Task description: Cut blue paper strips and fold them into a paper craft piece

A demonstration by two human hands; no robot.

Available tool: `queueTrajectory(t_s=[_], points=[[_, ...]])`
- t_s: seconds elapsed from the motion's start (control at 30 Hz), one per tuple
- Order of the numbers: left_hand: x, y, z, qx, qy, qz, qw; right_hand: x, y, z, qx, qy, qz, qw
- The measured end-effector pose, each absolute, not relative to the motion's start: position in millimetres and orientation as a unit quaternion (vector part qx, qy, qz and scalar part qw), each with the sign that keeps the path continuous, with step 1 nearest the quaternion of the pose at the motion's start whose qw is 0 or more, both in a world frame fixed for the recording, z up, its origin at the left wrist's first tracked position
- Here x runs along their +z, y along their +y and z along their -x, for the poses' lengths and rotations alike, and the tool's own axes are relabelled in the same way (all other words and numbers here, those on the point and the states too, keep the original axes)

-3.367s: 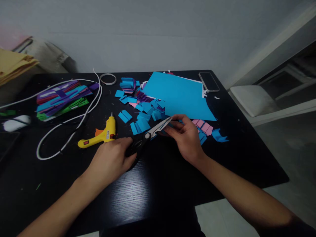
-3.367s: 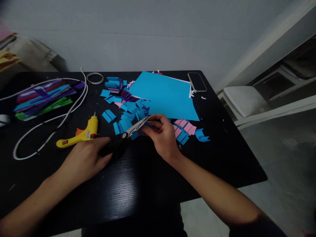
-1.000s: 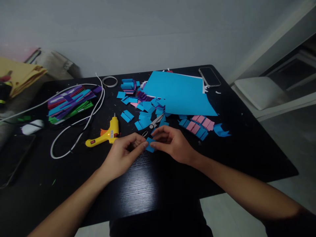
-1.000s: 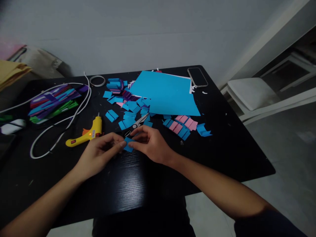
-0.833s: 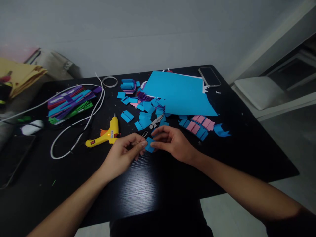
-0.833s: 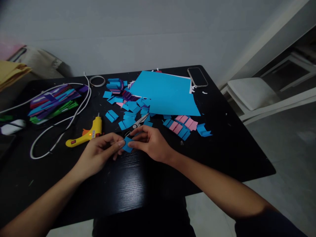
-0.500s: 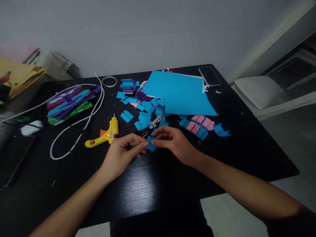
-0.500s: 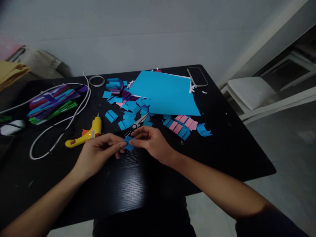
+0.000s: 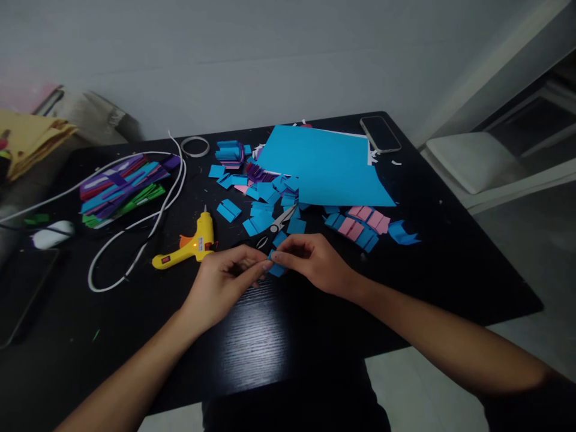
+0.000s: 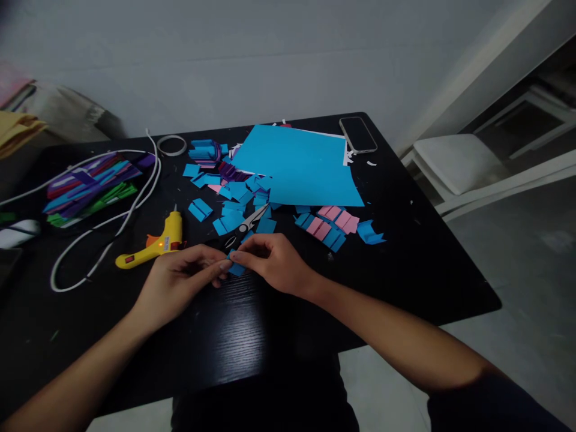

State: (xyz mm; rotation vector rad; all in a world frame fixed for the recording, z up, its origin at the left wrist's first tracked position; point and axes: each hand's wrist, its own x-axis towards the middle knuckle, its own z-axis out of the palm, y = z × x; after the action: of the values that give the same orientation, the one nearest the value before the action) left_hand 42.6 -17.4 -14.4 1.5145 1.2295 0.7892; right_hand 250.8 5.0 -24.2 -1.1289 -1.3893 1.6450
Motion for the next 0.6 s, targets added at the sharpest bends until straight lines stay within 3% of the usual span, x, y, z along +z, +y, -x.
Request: queueTrajectory(t_s=[0.4,0.6], points=[[-14.1,-20.2,-44.9,0.308,0.519,-0.637,0.479,-25.7,-2.8,-246.6,0.588,-0.560,0.448,0.375],[-12.3,-18.8,-44.8,0.333,0.532,-0.630,0.458,-28.4,-3.0,-245.9,0.672,-0.487,0.413,0.375]])
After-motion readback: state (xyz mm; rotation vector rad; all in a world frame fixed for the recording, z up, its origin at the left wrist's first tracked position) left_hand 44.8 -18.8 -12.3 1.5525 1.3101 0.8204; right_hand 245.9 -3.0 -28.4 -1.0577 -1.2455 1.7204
